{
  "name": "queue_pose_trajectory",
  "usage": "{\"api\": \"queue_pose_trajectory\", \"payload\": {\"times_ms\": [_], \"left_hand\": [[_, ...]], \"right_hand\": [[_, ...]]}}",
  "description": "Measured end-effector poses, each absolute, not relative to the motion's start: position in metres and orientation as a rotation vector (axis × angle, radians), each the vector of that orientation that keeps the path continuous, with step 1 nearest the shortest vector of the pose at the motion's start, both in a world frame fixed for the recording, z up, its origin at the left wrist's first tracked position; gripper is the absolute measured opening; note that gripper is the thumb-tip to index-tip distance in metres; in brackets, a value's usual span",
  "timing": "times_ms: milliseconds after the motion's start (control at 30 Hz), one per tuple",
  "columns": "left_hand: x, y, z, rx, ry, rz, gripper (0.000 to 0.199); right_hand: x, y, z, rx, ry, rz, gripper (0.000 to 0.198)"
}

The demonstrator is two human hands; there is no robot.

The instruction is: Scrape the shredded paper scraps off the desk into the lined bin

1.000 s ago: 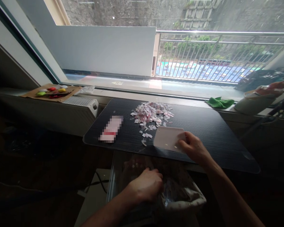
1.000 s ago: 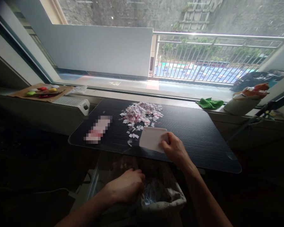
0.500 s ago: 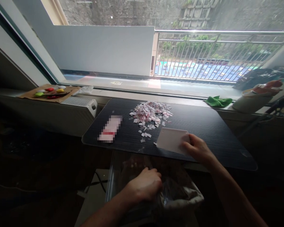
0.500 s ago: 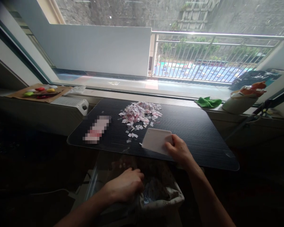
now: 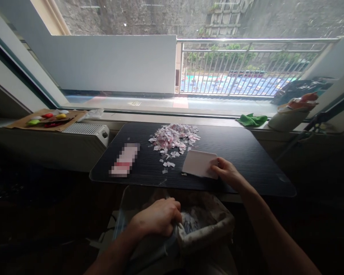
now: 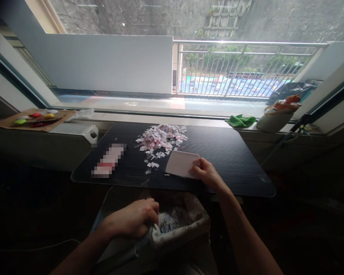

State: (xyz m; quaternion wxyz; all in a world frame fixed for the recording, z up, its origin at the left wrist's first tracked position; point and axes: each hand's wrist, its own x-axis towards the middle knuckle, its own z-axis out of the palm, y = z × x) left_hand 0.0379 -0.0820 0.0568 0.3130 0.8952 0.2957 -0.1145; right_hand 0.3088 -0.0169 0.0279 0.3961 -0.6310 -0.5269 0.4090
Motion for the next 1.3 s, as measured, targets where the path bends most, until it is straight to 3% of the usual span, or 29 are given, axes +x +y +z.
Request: {"api": "queue_pose_trajectory", "payload": {"times_ms": [167,367,933,1300], "left_hand": [[0.032,-0.081,0.060,2.329,0.811,-0.284,0.037],[0.034,-0.080,0.061,2.318,0.795,-0.303,0.031],[0.097,-0.097,0.045,2.524,0.577,-0.411,0.007],[0.095,-0.102,0.032,2.502,0.651,-0.330,0.008]], "right_hand": [[0.310,-0.023,0.031,-1.532,-1.415,1.186,0.021],[0.322,-0.039,0.045,-1.439,-1.484,1.342,0.021],[0.245,-0.008,0.043,-1.598,-1.594,0.768,0.015],[0.245,-0.016,0.053,-1.696,-1.621,0.685,0.016]]}}
